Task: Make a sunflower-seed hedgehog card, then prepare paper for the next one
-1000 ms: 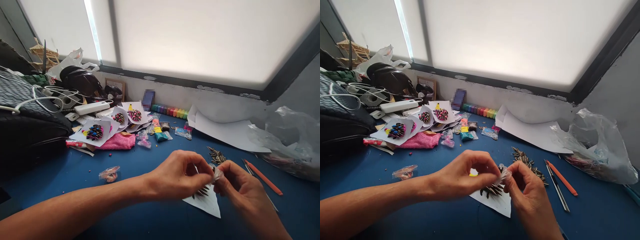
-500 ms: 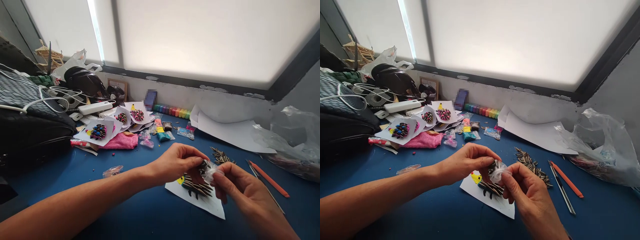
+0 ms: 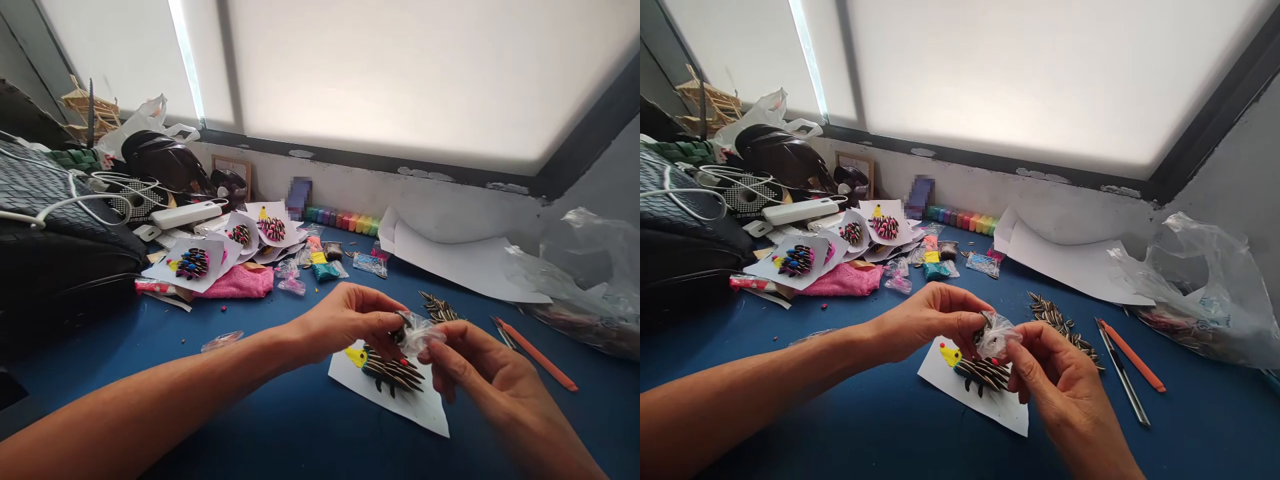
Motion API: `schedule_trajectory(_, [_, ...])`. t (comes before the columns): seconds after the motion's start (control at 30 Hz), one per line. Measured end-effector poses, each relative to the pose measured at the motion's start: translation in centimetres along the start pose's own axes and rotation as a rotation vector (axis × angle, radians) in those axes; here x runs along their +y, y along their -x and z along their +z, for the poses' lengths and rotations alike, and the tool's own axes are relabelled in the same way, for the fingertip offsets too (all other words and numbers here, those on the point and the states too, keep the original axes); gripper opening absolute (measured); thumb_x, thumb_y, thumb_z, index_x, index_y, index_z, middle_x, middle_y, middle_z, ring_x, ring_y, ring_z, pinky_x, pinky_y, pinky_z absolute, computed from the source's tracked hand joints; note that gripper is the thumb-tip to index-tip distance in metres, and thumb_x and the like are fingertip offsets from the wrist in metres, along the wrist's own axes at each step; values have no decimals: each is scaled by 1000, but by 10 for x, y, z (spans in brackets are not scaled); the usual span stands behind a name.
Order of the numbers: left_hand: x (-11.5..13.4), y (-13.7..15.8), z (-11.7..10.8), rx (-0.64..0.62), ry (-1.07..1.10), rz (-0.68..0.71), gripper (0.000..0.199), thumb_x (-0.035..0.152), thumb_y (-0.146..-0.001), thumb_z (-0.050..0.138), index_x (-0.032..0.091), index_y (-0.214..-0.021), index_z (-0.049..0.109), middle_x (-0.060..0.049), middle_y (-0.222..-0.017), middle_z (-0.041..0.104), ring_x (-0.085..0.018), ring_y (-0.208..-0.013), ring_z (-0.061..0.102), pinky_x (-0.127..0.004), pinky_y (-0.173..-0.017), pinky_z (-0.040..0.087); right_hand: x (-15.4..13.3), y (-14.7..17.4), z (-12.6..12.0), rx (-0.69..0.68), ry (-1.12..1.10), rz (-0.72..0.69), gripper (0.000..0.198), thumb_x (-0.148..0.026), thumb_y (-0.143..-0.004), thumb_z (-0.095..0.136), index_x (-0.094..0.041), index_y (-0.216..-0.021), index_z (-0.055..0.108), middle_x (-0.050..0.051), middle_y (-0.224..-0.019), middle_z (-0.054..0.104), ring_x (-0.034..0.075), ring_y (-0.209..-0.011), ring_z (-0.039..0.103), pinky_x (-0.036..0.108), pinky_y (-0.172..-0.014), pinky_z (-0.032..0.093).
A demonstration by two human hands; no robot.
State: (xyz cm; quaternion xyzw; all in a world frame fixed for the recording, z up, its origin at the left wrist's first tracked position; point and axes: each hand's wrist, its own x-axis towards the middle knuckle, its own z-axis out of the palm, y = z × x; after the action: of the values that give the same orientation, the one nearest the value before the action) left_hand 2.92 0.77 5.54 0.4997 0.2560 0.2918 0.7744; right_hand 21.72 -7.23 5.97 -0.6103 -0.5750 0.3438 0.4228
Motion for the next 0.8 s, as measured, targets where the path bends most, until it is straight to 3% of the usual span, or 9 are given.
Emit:
schedule_trajectory(0.3, [8, -2, -4, 110, -175, 15, 13, 12, -88, 67, 6, -98, 71, -2, -63, 69, -10, -54, 67, -21, -57, 55, 15, -11, -12, 58, -16, 36, 38, -60, -77, 69, -22, -80, 72, 2, -60, 63, 15, -53, 56, 25, -51, 53])
schedule_trajectory(0.43, [5, -5, -3, 122, -148, 29, 11, 8, -89, 62, 5, -96, 70, -2, -64, 69, -8, -53, 66, -21, -59, 54, 19, -14, -11, 116, -162, 102, 45, -61, -80, 63, -22, -102, 74, 7, -80, 73, 21, -69, 68, 30, -60, 59])
schedule_trajectory(0.57, [-6, -6, -1, 51, -86, 36, 16, 8, -78, 73, 6, -94, 69, 0, -68, 69, -7, -55, 64, -20, -61, 53, 13, -7, -3, 135, -33, 118, 61, -66, -77, 62, -24, -120, 68, 10, -102, 77, 26, -83, 73, 34, -72, 61])
schedule_trajectory(0.63, [-11, -6, 0, 3, -43, 25, 23, 9, -71, 78, 8, -92, 69, 2, -67, 67, -7, -56, 63, -21, -62, 53, 8, -1, 2, 136, 25, 103, 52, -62, -74, 70, -25, -110, 71, 6, -89, 77, 25, -86, 73, 30, -75, 59])
schedule_trajectory(0.7, [-14, -7, 1, -13, -25, 17, 25, 8, -69, 77, 9, -92, 67, 3, -66, 66, -7, -57, 63, -22, -63, 53, 6, 2, 4, 94, 52, 90, 43, -62, -71, 72, -25, -92, 74, 4, -75, 75, 22, -71, 71, 27, -65, 58])
schedule_trajectory(0.8, [-15, -9, 1, -4, -41, -2, 24, 3, -71, 73, 11, -92, 64, 3, -68, 67, -8, -58, 64, -25, -67, 54, 10, -1, 2, 185, 92, 82, 37, -59, -69, 73, -26, -85, 74, 1, -76, 75, 18, -66, 67, 24, -68, 57])
